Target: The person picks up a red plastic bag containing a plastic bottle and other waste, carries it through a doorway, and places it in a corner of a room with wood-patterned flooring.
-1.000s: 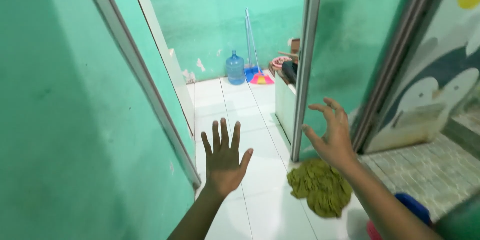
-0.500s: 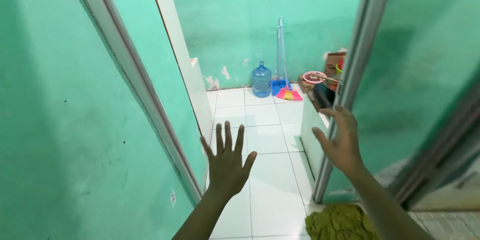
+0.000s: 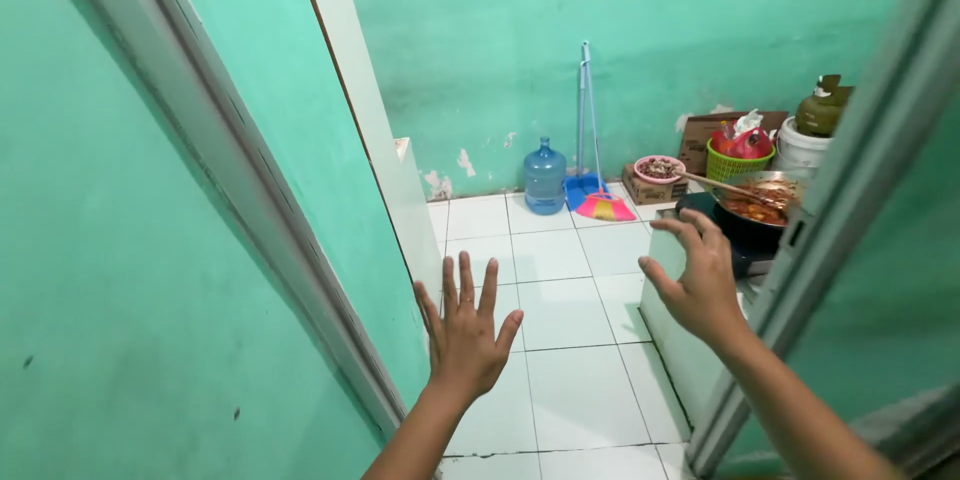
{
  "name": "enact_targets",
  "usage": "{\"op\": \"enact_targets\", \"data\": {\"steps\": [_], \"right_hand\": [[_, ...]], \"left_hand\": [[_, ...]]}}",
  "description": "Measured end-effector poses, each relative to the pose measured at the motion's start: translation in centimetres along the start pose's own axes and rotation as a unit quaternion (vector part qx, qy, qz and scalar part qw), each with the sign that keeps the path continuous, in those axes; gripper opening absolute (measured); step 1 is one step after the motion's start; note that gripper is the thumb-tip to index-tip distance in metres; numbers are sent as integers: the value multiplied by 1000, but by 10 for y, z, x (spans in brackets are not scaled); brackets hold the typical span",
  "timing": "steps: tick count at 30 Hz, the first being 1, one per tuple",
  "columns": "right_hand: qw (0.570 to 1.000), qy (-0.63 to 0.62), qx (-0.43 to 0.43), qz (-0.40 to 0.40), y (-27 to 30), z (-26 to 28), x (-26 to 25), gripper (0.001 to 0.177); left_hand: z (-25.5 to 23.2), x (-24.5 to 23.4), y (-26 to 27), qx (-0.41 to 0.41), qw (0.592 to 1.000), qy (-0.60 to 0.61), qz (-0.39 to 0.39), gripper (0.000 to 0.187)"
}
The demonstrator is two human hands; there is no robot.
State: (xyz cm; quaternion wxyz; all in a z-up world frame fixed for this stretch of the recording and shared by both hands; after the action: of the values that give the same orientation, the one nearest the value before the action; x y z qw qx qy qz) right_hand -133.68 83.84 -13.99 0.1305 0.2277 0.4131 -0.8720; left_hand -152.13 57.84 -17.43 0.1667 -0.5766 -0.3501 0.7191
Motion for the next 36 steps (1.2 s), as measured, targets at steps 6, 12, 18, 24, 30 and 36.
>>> {"op": "enact_targets", "data": {"steps": [6, 12, 18, 24, 30, 36], "right_hand": [[999, 24, 22, -6, -41, -11, 76, 56], [997, 62, 42, -11, -93, -64, 128, 57], [996, 77, 41, -27, -163, -128, 186, 59], [997, 62, 43, -27, -258, -185, 217, 60], [999, 27, 37, -4, -330, -208, 275, 62], [996, 47, 75, 23, -371, -238, 344, 64]], "left_hand": [[81, 63, -45, 5, 998, -68, 0, 77], [124, 140, -87, 13, 1000, -18, 8, 78], [159, 224, -146, 7, 1000, 1, -11, 79], [172, 301, -244, 33, 999, -20, -38, 76], [205, 364, -292, 21, 999, -14, -30, 80], [268, 431, -321, 6, 999, 32, 0, 81]]}}
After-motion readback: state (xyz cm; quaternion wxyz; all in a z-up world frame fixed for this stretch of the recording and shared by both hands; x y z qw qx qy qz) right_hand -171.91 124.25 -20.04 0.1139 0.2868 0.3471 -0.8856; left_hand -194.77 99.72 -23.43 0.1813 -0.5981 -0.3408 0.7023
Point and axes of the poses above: each hand's wrist, its own y-axis away from the middle knuckle, its own x-axis out of the palm, z = x × y, the point moved 1 cm from there along -y, towards the middle knuckle, and after that the axes turned 11 degrees about x, right-handed, at the moved point
